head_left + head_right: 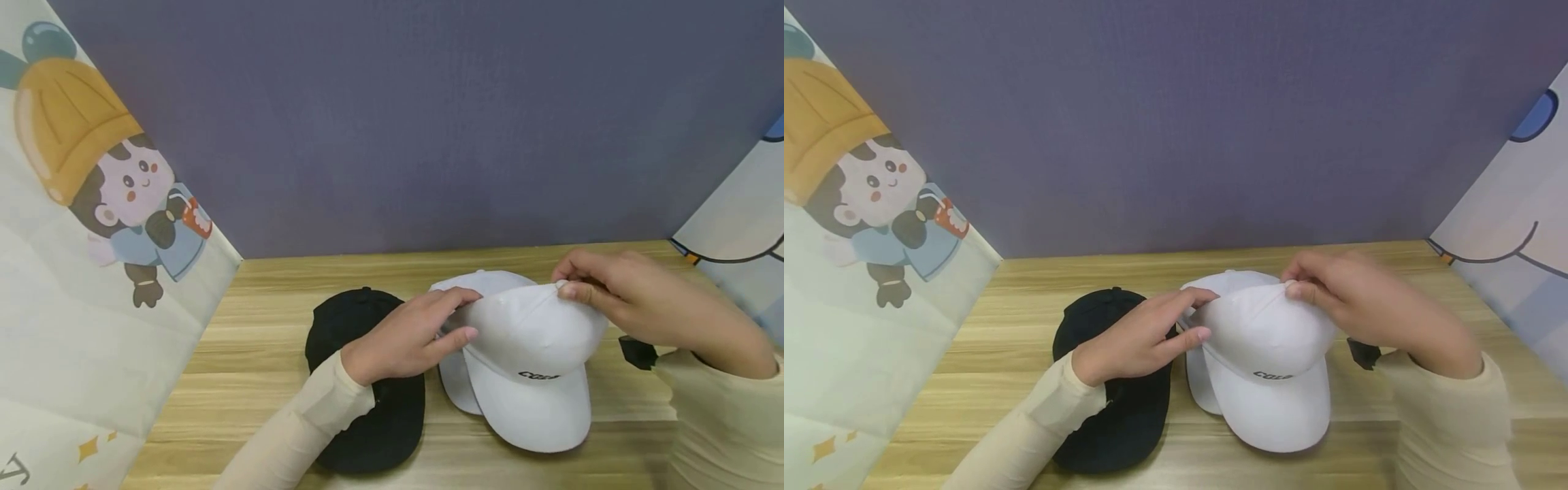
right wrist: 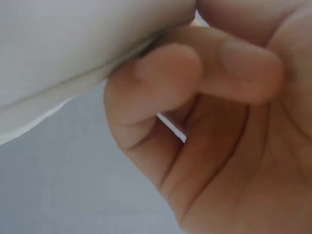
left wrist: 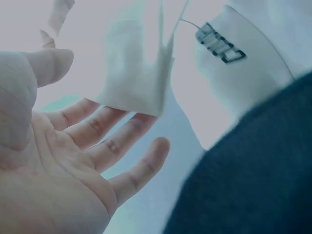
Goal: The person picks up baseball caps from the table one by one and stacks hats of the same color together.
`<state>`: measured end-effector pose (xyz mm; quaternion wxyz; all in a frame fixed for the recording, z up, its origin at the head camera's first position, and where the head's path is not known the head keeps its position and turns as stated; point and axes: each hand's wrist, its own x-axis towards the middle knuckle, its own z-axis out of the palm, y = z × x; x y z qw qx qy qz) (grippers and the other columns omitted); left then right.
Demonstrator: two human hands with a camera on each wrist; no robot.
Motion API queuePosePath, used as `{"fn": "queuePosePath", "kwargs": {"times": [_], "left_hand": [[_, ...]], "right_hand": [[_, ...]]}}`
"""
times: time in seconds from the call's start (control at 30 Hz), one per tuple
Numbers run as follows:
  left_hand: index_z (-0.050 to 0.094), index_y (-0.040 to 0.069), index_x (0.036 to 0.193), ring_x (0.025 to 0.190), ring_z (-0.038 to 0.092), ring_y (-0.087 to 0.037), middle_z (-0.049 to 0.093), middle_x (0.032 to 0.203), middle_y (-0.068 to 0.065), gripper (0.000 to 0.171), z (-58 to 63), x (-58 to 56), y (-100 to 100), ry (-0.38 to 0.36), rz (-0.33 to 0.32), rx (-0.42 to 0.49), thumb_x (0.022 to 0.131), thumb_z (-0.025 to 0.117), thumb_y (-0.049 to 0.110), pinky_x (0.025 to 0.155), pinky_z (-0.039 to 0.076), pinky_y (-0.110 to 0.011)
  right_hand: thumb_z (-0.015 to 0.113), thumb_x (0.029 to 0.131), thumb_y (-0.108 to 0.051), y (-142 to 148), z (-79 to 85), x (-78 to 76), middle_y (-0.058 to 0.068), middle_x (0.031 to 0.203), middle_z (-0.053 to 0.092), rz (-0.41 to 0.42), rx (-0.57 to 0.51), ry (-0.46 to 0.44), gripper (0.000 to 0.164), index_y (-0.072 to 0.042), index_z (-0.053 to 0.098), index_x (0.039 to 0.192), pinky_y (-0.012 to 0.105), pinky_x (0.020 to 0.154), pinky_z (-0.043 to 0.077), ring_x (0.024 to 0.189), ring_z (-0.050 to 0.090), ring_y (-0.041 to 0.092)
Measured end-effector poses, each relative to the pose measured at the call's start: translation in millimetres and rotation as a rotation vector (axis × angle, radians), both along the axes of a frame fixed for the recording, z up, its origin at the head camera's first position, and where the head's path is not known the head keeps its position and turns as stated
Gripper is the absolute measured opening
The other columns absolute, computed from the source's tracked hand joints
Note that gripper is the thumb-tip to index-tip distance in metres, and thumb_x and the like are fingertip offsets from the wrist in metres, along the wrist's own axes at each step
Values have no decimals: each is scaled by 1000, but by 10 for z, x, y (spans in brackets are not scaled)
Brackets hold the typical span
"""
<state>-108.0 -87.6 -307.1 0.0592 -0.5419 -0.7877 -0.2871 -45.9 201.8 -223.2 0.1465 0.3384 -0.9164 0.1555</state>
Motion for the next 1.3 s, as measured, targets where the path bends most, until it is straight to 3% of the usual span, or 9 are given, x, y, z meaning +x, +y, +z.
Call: {"fn": "queuePosePath", "kwargs": {"times": [0.17, 0.43, 0.7, 1.0, 1.13, 1.3], "left_hand": [[37, 19, 133, 108, 44, -1, 45, 127, 9, 43, 14, 17, 2, -13, -1, 55, 98, 34, 44, 87, 32, -19], [46, 22, 104, 72, 42, 0, 44, 88, 14, 17, 19, 1, -3, 51, 46, 89, 98, 37, 36, 65, 34, -16], [48, 21, 102, 54, 37, -3, 44, 70, 12, 14, 68, -54, -89, 28, 111, 154, 97, 41, 32, 55, 33, -19], [48, 21, 103, 48, 37, -4, 44, 63, 11, 16, 82, -104, -136, 4, 225, 190, 98, 39, 33, 49, 33, -20], [48, 22, 103, 47, 37, -5, 44, 63, 12, 15, 78, -105, -137, -18, 248, 197, 98, 39, 33, 48, 32, -21], [47, 22, 102, 45, 36, -6, 44, 62, 11, 15, 65, -113, -131, -40, 248, 201, 98, 39, 34, 47, 32, -22]], "right_hand": [[58, 87, -13, -72, -6, -4, -22, 82, 53, 28, -19, -15, 23, -29, 50, 102, 18, 59, 37, 66, 48, -1], [59, 88, -18, -115, 14, -5, -23, 85, 55, 6, -2, -26, 22, -32, 50, 102, 19, 62, 38, 70, 51, -2], [60, 87, -21, -119, 38, -51, -22, 73, 52, -30, -33, -90, 18, -32, 52, 99, 22, 55, 37, 60, 46, 0], [63, 85, -24, 5, 51, -54, -19, 69, 45, -45, -2, -139, 18, -35, 56, 98, 22, 51, 33, 55, 40, 1], [63, 85, -25, 53, 55, -56, -17, 64, 38, -32, -1, -157, 17, -38, 52, 88, 22, 49, 31, 53, 37, 2], [57, 89, -22, 81, 67, -71, -15, 62, 35, -54, -21, -165, 16, -36, 50, 86, 21, 47, 30, 51, 34, 2]]}}
